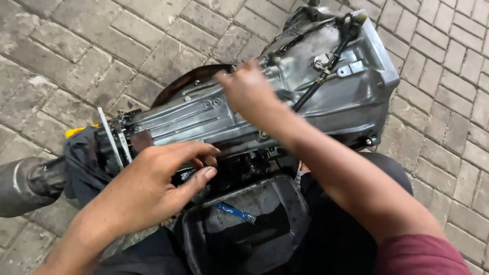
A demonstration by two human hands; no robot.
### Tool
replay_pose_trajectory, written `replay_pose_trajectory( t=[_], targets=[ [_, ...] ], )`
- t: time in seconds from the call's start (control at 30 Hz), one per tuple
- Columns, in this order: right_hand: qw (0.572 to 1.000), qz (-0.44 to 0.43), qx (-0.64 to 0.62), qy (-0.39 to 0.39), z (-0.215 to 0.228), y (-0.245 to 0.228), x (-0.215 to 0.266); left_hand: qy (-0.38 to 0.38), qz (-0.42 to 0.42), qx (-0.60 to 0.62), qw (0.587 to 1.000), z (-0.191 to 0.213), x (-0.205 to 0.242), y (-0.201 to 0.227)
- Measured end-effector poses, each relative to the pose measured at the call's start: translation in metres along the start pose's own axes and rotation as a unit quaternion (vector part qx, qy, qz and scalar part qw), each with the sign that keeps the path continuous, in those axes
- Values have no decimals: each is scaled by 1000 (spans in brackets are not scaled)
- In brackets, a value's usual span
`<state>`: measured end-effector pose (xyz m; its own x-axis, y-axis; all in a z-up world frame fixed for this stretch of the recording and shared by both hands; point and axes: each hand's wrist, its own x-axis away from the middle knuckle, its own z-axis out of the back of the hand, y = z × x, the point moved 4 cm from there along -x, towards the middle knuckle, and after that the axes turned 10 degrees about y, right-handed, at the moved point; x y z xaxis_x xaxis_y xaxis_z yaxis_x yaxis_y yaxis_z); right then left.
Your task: Sanding and wiping down a transmission casing to prepare the surface.
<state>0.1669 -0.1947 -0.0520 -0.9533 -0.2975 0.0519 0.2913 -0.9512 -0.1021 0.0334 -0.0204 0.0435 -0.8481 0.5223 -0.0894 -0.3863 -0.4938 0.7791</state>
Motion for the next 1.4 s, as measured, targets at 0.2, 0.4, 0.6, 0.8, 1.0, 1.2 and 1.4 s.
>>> replay_pose_trajectory(
  t=[0.2, 0.4, 0.6, 0.8, 1.0, 1.2, 1.4],
  targets=[
    [996, 48, -35, 74, 23, 0, 2, 16, -31, 7, 999, 3, 5, 4],
    [976, 8, -155, 152, 22, 17, 0, 50, -30, -9, 998, 13, 20, -2],
    [960, 139, -192, 147, -13, -24, -3, 38, -25, -17, 999, 12, 16, 2],
    [979, 121, -160, 34, 15, -9, 9, 47, -39, -4, 998, 14, 20, 2],
    [952, 233, -172, 101, 12, -31, 1, 44, -6, -8, 999, 16, 23, -5],
    [946, 234, -200, 102, 4, -30, -11, 71, -30, -8, 997, 17, 17, -13],
    [988, 104, -115, 17, 30, -9, -2, 93, -5, -20, 995, 25, 31, -26]
  ],
)
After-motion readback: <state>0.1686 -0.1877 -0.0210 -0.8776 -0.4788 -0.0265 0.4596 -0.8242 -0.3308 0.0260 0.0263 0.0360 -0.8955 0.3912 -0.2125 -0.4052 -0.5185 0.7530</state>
